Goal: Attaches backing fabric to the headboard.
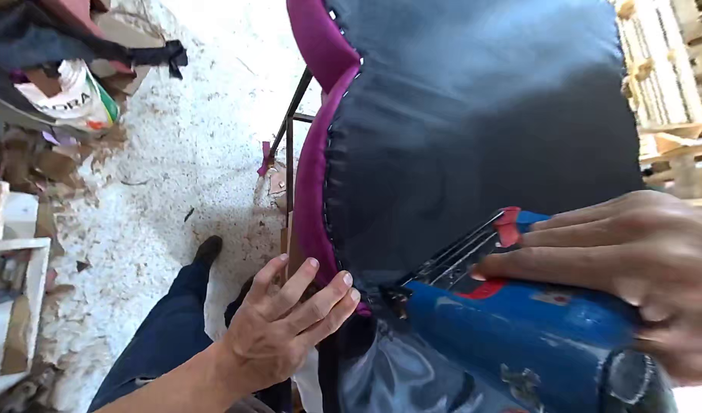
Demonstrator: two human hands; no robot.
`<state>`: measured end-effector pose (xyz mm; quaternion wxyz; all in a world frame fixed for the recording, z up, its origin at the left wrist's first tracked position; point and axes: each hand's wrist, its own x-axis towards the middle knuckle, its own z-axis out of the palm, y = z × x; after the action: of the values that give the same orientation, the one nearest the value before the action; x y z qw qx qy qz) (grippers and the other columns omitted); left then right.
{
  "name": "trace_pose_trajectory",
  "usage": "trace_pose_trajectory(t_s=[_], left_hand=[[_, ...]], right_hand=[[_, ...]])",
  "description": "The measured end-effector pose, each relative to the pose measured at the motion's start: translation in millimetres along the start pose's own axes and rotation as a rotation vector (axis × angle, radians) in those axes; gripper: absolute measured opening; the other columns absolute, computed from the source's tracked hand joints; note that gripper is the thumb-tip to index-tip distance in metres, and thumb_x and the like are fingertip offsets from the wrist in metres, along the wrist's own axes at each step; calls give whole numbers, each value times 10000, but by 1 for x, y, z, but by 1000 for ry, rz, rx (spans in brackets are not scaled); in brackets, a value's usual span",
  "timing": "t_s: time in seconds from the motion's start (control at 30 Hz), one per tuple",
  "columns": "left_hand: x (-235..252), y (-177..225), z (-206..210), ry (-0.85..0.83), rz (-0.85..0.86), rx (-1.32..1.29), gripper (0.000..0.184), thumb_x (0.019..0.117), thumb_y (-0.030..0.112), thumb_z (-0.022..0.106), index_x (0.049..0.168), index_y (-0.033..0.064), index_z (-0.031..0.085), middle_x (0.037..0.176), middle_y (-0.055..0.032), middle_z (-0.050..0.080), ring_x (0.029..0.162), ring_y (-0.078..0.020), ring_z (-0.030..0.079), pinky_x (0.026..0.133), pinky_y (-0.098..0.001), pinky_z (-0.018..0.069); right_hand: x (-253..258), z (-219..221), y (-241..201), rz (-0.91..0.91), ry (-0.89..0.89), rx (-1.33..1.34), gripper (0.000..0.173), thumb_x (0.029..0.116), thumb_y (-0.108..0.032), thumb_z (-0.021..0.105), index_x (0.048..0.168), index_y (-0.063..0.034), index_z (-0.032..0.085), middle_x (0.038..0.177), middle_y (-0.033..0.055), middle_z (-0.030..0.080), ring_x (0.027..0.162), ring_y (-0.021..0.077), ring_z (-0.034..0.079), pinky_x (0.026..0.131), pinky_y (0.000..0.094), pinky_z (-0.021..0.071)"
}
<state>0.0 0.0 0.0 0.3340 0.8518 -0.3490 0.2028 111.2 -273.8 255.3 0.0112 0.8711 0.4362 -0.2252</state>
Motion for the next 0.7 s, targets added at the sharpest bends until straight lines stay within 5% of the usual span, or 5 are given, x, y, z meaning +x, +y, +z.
trace_pose_trajectory(t_s=[0.3,0.47,0.6,0.7], left_hand=[[-5,-1,8,32,-73,-45,454,1030,113,492,1438,303,554,1577,120,478,1522,-236,318,1216,-538,215],[-7,4,11,34,-130,-43,467,1038,147,482,1457,347,531,1618,124,420,1546,-253,264,1211,-544,209],[-9,13,15,64,-229,-45,507,1036,269,485,1516,420,420,1622,8,361,1554,-288,204,1234,-547,173],[-10,14,17,70,-254,-39,519,1026,282,500,1514,435,411,1531,-38,440,1502,-292,299,1211,-545,220]], right_hand=[[39,21,31,-162,-34,79,392,813,-518,582,1073,-286,763,780,-168,661,680,-39,605,533,215,507],[47,11,36,-186,-33,62,350,782,-507,599,985,-265,749,719,-165,613,636,-45,570,509,200,477],[44,-2,40,-107,-29,168,358,787,-467,627,1046,-265,769,745,-162,639,657,-65,575,536,170,488],[44,4,42,-144,-10,125,344,789,-460,605,1037,-279,759,758,-172,640,660,-63,575,522,180,482]])
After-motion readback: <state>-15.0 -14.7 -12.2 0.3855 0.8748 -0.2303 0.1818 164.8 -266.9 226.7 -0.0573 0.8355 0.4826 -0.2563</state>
